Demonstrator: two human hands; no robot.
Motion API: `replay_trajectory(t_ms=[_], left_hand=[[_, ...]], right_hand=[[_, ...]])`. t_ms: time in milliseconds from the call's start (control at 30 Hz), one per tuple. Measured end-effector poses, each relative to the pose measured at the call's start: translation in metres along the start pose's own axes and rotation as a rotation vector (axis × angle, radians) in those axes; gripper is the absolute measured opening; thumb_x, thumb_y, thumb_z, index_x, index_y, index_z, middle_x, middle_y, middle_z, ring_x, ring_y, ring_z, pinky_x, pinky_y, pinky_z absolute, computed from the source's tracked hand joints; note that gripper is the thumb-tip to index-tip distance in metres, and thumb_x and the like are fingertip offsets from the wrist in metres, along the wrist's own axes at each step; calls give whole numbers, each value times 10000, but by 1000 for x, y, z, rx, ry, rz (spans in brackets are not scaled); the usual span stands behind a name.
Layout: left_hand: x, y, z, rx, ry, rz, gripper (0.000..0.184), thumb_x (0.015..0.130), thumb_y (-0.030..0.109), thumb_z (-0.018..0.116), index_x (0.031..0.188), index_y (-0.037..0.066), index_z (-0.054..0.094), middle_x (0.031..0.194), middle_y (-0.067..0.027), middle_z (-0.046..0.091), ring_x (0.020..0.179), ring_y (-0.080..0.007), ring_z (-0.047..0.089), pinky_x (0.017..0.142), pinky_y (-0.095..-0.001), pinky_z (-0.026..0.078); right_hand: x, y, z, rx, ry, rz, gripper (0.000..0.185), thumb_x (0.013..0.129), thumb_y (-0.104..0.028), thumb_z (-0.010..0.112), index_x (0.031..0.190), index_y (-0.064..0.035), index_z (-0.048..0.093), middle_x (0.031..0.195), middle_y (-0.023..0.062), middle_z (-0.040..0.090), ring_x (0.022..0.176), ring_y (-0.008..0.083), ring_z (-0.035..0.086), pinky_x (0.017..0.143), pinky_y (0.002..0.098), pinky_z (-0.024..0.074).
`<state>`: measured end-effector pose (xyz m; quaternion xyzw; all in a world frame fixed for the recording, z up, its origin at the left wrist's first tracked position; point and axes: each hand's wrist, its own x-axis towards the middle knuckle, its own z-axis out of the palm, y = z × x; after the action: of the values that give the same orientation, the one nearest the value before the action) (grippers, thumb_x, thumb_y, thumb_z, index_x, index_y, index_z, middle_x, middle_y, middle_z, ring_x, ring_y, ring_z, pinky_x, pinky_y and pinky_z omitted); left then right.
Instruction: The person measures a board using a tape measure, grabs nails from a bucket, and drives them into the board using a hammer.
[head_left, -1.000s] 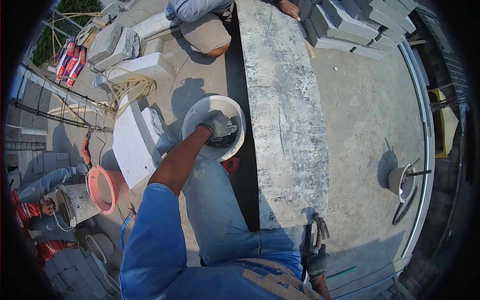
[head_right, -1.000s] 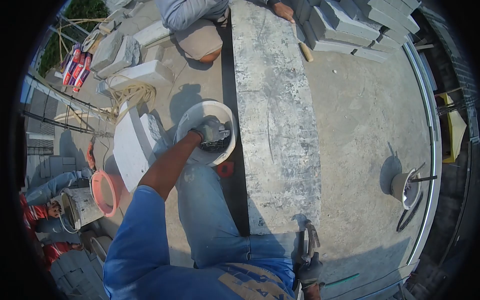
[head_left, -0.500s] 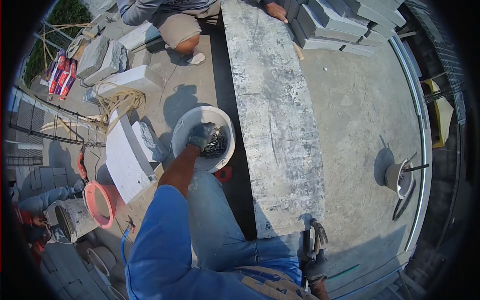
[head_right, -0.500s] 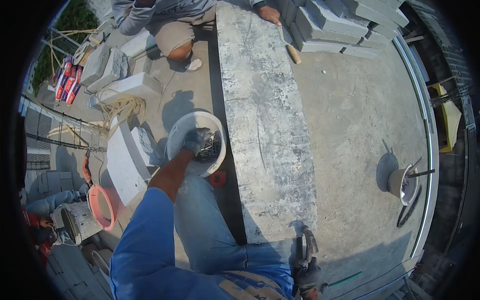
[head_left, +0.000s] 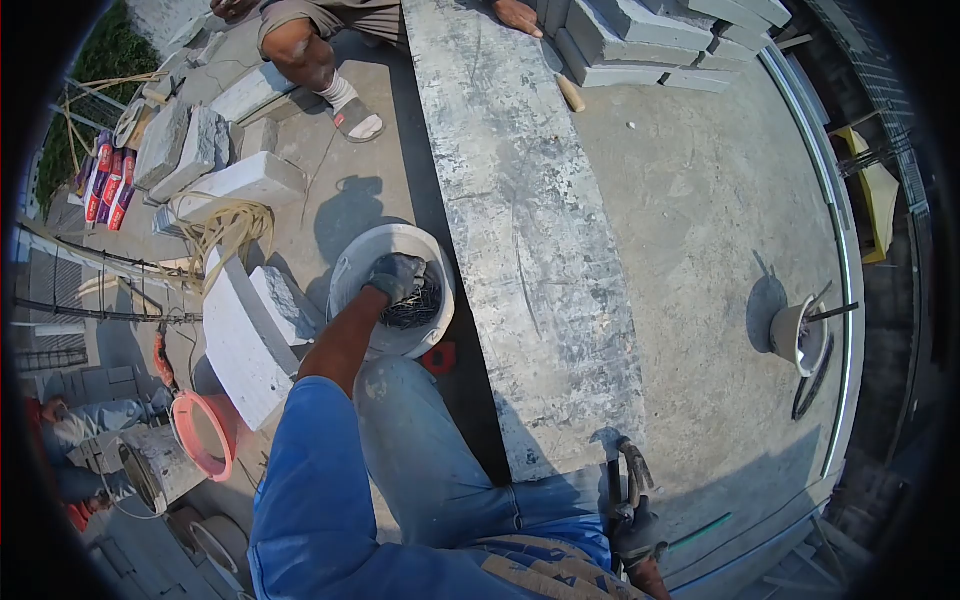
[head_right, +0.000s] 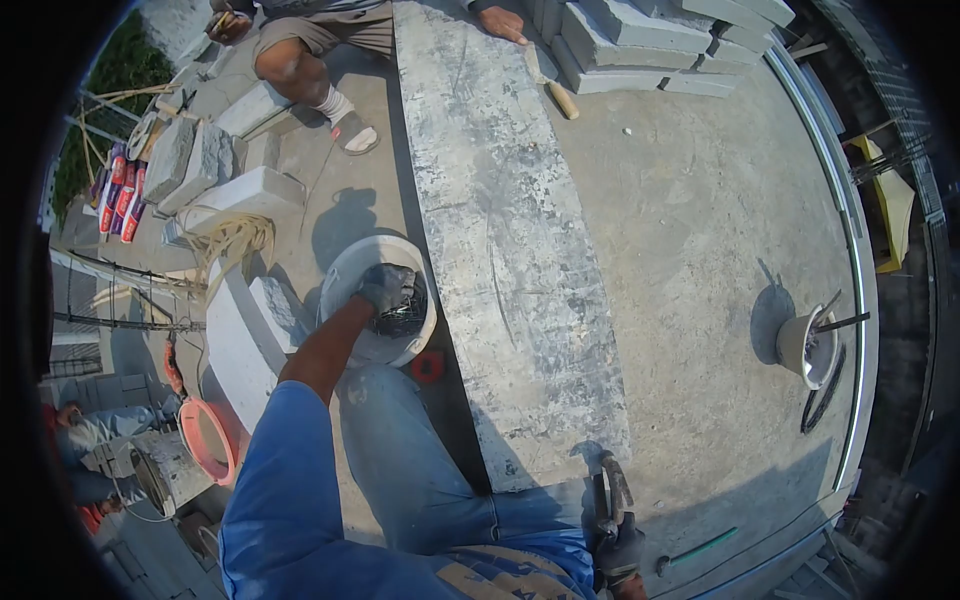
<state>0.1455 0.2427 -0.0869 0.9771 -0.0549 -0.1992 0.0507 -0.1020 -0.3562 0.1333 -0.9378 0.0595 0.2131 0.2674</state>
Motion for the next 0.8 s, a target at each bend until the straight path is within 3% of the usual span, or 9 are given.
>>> replay_trajectory(t_ms=[67,133,167,233,333,567,667,733,800], left_hand=[[4,-1,5,22,-118,-42,310,902,287,607,1171,158,690,1130,-121,713,1045,-311,682,955,-451,514],[5,-12,32,-7,78,125,298,892,324,609,1093,127,709,1115,-119,699,1068,-313,648,962,-420,502],[4,-14,39,-7,77,129,298,892,324,609,1093,127,709,1115,-119,699,1068,-313,648,962,-420,502],[0,-14,48,23,280,174,247,907,298,589,1056,142,709,1103,-83,673,1103,-289,603,993,-401,476],[0,-11,45,95,262,175,201,873,258,626,1016,157,724,1074,-61,659,1065,-289,607,943,-438,497],[-2,2,15,339,158,334,214,852,222,593,996,139,729,1054,-59,666,1008,-251,628,903,-417,515],[2,4,17,305,79,308,227,892,193,546,993,96,725,1055,-105,682,1013,-278,651,901,-437,527],[6,9,8,-75,-20,-3,249,918,185,516,1009,64,714,1089,-170,687,1057,-315,660,921,-462,524],[12,-9,29,-28,-43,61,250,910,206,524,997,37,685,1011,-173,685,1006,-326,662,891,-458,524]], right_hand=[[0,4,1,-34,-28,6,218,898,-241,564,980,-39,570,664,227,639,656,478,657,533,510,502],[0,0,0,-39,-9,-4,233,905,-260,564,982,-41,570,662,227,637,655,478,656,532,511,500],[1,-2,-1,-46,7,-19,248,913,-280,565,985,-43,570,659,226,635,654,479,656,530,511,498],[1,2,0,-10,-5,-4,294,906,-303,572,1013,-29,568,662,239,632,654,488,644,530,527,485],[0,3,0,14,-13,-6,346,896,-328,584,1038,-13,564,665,255,626,657,499,631,530,542,471],[1,6,0,-18,1,-14,327,893,-332,597,985,-22,555,655,252,622,664,497,636,526,537,473],[0,5,0,-38,-10,-4,184,869,-207,605,954,-59,535,663,227,628,646,486,645,524,516,493],[0,17,4,-20,-16,-9,182,865,-198,606,958,-62,529,659,228,624,642,486,643,521,519,491],[-4,22,5,2,-24,-9,180,861,-189,607,962,-65,524,655,229,621,638,486,641,518,522,488]])
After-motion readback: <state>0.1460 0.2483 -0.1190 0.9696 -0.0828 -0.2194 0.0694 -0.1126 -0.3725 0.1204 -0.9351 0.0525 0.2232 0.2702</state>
